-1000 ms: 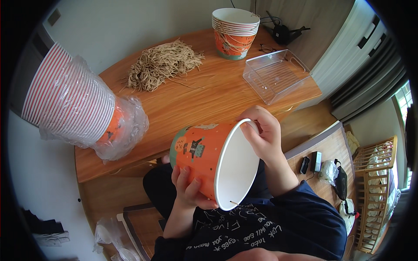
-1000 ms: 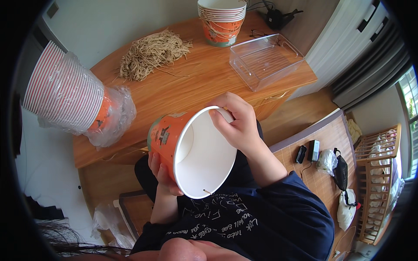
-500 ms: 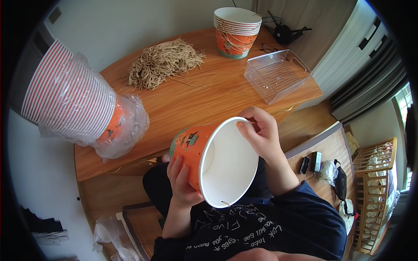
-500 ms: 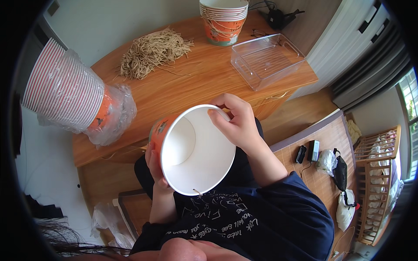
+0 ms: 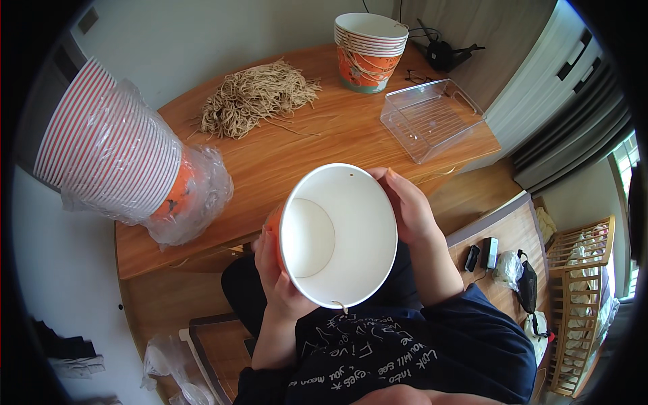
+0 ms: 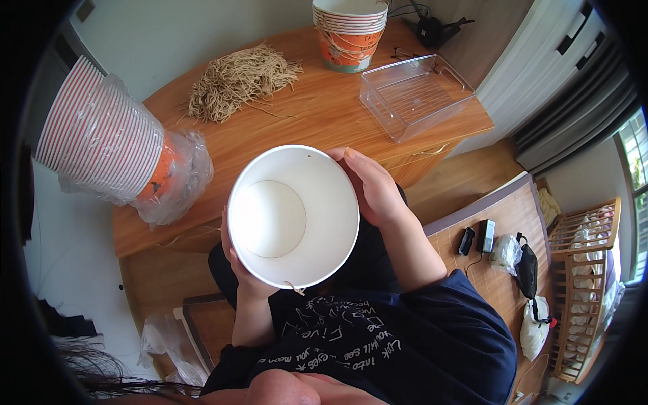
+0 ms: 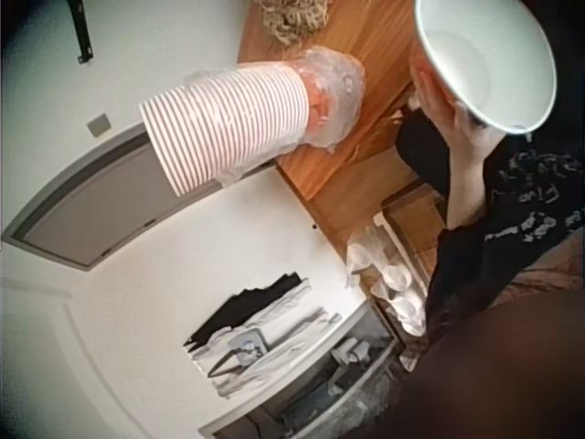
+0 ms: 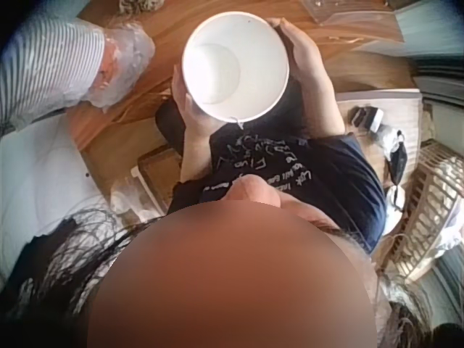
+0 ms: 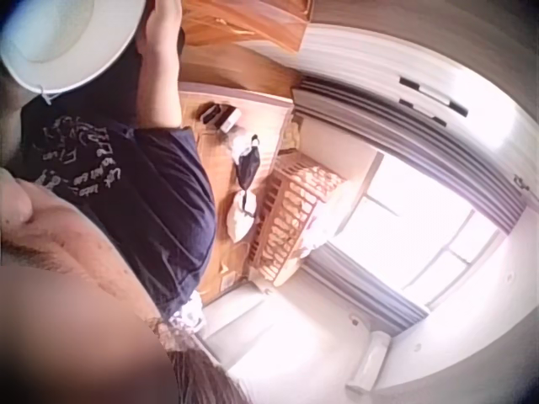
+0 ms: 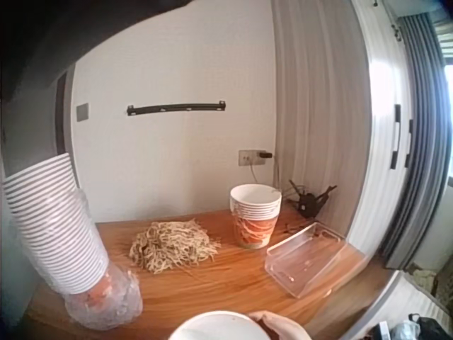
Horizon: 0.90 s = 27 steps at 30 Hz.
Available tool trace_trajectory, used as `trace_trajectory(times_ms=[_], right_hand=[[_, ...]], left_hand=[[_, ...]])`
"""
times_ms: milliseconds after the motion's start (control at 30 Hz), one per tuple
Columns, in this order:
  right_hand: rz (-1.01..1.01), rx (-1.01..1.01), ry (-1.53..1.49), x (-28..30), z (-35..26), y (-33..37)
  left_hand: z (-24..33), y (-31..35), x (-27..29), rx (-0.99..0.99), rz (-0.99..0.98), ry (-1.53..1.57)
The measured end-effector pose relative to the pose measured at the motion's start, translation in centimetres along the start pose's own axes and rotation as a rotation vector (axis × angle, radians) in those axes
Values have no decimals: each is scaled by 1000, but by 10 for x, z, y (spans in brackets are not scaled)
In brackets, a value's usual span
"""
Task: Attaching rubber bands to the rims of paper buckets.
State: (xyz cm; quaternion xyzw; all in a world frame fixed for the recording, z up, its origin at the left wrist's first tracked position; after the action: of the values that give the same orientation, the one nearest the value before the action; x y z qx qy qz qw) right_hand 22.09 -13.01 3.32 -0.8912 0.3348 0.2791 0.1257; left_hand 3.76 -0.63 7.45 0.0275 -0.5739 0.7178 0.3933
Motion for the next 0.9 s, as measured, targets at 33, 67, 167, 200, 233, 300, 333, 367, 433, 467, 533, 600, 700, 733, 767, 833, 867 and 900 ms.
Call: trace_trajectory(times_ms=[33,67,167,200,233,300,333,367,433,467,533,600,700,733,767,833,867,900], right_hand=[[1,2,2,5,2,-2],[-95,-17,-227,1,7,-6],[-89,-83,-535,11,8,-9],[-30,-59,-537,20,5,-10],[-53,-58,-493,22,-3,-10],[-74,76,-281,30,-36,-6],[26,180,-87,50,-56,-3],[160,295,150,60,-86,7],[403,581,676,75,-150,22],[502,726,970,78,-176,28],[550,750,1400,71,-201,19],[589,752,1839,65,-208,7],[624,622,1907,92,-206,-4],[627,565,1949,94,-204,-8],[631,506,1990,97,-203,-11],[651,475,1768,101,-203,-6],[663,440,1547,106,-199,-3],[661,440,1545,99,-196,1]], left_hand=[[3,-1,3,-24,44,37],[4,1,3,-27,46,39],[-20,11,-4,301,29,454],[-27,21,-5,308,-34,391],[-34,23,-5,313,-98,328],[-37,25,-4,314,-86,317],[-34,23,2,246,-18,310],[-30,23,10,183,53,298],[-27,23,16,127,74,277],[-29,24,18,140,90,307],[-31,24,20,155,110,338],[-27,21,21,126,123,265],[-26,11,18,152,75,363],[-25,9,21,152,76,362],[-26,6,19,178,41,382],[-29,5,15,205,5,399],[-25,5,18,166,39,355],[-22,5,20,127,73,310]])
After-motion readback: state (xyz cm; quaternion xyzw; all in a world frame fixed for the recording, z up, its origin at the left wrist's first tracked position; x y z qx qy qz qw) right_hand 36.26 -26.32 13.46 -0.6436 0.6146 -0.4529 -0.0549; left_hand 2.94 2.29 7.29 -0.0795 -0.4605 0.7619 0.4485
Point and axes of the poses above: each hand's wrist, its own y-axis away from the middle knuckle, its own x-axis out of the back of the hand, z = x × y, the point moved 10 cm from there along -y, towards the middle knuckle, and after that the axes turned 5 degrees about -z, right-handed, at the moved point
